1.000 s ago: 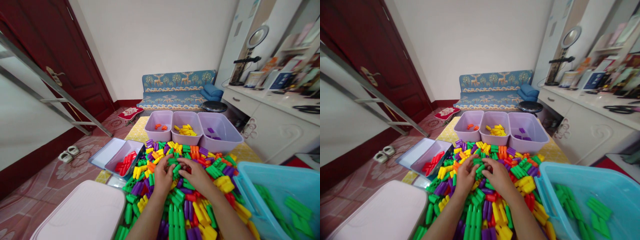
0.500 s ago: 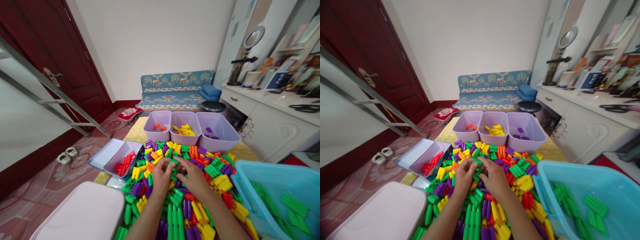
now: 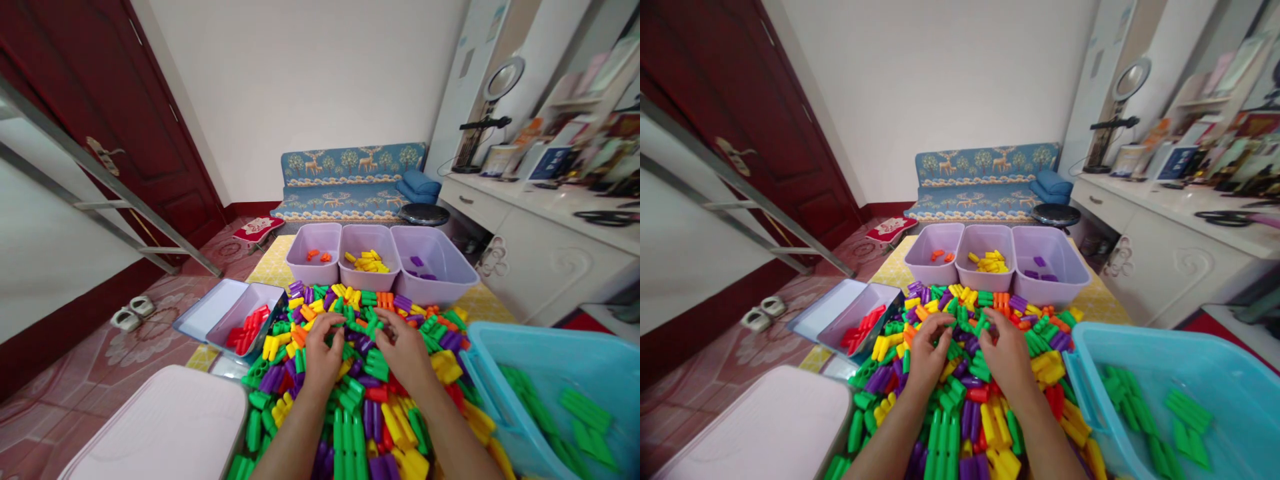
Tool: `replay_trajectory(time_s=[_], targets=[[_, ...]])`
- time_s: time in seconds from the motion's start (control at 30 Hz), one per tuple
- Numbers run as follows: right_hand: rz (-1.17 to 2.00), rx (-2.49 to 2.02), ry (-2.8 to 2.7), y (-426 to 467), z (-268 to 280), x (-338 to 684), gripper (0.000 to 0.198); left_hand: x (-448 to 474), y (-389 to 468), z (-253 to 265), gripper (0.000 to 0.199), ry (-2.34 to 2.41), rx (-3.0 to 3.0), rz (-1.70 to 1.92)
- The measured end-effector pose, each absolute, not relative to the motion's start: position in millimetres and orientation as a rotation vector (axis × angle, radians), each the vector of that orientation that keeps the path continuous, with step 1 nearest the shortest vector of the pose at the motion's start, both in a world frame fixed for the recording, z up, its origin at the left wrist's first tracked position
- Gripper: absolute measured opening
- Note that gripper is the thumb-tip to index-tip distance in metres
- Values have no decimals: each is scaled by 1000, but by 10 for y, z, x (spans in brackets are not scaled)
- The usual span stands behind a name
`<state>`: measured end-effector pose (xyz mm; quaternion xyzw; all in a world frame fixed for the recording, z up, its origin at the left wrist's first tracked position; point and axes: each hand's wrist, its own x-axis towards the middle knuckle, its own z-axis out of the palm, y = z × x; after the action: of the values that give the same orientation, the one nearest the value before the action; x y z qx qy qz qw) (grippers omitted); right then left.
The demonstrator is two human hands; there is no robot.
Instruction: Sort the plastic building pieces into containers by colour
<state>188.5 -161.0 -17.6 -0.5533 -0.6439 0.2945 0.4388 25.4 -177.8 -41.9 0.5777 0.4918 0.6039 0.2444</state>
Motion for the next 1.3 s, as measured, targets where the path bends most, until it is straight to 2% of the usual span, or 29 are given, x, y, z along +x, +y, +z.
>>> replay_trajectory(time_s=[0.1,0.23,0.37,0.47,0.57,0.67,0.83,0.97,1.13,1.3], targets=[[818,-1145,-1087,-1620,-56,2046,36,251,-1768,-431,15,1351,1605,1631],[646,-746,-478,-1654,148,2239,27,251,-1758,-446,15,1364,1617,1614],[702,-650,-308,-1706,246,2343,13,251,-1755,-446,15,1368,1621,1598],[728,-655,-310,-1734,220,2325,17,251,-1752,-440,15,1377,1626,1586],[755,-725,-412,-1690,118,2272,24,253,-1750,-437,16,1381,1627,1586],[706,-986,-749,-1560,-13,2264,32,255,-1750,-439,16,1375,1626,1588],[257,-1625,-1785,-1353,-86,2280,36,254,-1755,-435,17,1366,1642,1585],[93,-2065,-2129,-1294,-64,2178,39,251,-1759,-427,17,1374,1641,1580],[135,-2108,-2214,-1241,-93,2112,42,251,-1756,-429,17,1379,1635,1579],[224,-2051,-2298,-1232,-84,2115,37,253,-1757,-435,17,1381,1626,1581]])
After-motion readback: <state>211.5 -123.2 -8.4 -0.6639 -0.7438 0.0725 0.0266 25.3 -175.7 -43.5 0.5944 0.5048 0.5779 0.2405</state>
